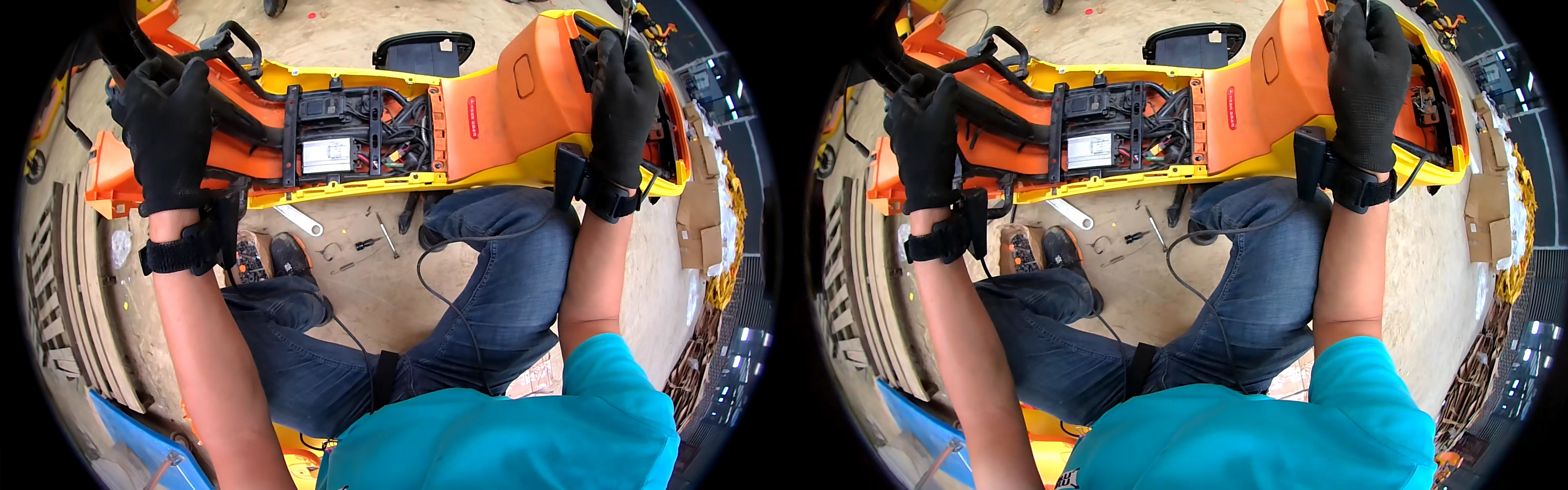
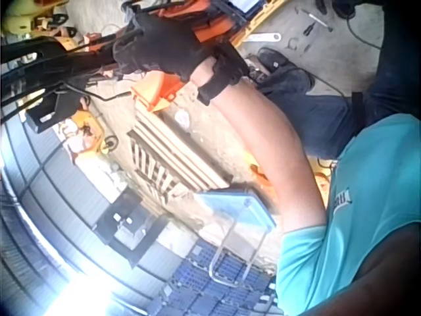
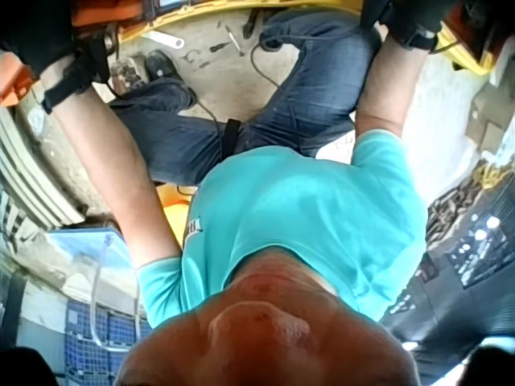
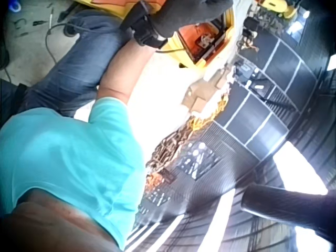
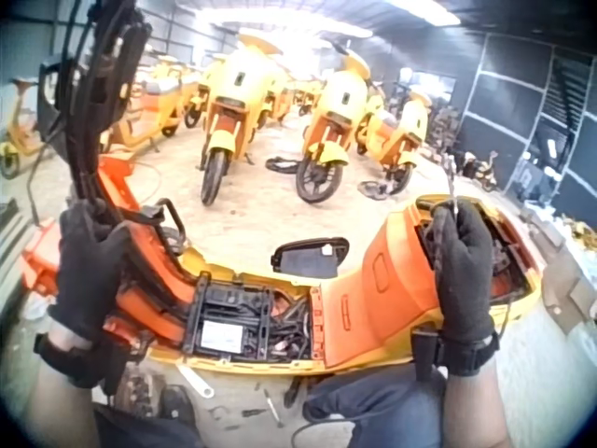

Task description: The person works on the internal electrical components of an electric scooter using a wrench. They manipulate wires, remove a rubber protective cover, and check the connections before standing up.

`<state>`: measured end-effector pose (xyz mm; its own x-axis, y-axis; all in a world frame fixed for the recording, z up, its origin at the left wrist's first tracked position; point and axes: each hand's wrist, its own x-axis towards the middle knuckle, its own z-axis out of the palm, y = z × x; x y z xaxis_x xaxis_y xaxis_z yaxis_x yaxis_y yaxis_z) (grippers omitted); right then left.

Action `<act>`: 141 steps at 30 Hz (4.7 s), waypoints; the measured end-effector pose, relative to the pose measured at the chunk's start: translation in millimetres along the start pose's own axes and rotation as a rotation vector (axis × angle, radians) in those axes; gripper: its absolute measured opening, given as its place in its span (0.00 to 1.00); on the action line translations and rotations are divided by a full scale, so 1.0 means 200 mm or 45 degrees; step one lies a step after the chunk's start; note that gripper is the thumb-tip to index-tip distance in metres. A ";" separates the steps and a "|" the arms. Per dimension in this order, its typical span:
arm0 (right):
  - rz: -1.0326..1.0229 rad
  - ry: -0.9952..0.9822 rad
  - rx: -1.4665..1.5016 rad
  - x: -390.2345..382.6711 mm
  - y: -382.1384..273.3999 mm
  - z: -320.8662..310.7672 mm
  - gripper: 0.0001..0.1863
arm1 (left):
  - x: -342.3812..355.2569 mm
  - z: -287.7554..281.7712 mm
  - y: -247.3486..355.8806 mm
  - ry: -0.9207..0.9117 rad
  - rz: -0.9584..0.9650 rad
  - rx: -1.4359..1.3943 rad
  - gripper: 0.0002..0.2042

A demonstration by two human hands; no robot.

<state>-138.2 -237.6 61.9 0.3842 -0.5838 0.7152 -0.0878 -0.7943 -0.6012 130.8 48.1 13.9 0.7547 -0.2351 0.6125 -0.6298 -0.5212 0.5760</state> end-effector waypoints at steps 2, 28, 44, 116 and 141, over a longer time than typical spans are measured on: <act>0.091 0.007 0.095 0.00 -0.01 0.00 0.11 | -0.01 0.01 0.00 0.034 0.016 -0.017 0.18; -0.078 0.299 -0.379 0.04 -0.02 0.08 0.14 | 0.03 0.08 -0.13 -0.072 0.114 -0.116 0.10; -0.294 0.260 -0.458 0.04 -0.01 0.07 0.11 | -0.06 0.14 -0.13 -0.270 0.101 -0.066 0.19; 0.663 -1.764 -0.397 -2.26 0.70 0.95 0.14 | -0.06 -0.12 -0.24 -0.794 0.067 0.209 0.19; 0.668 -1.780 -0.300 -2.35 0.82 0.94 0.17 | -0.24 0.03 0.04 -0.940 0.161 0.284 0.12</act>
<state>-160.6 -61.2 -440.2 0.7910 -0.2837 -0.5421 -0.5772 -0.6399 -0.5073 90.9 50.1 -13.9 0.6555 -0.7482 0.1022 -0.7266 -0.5881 0.3552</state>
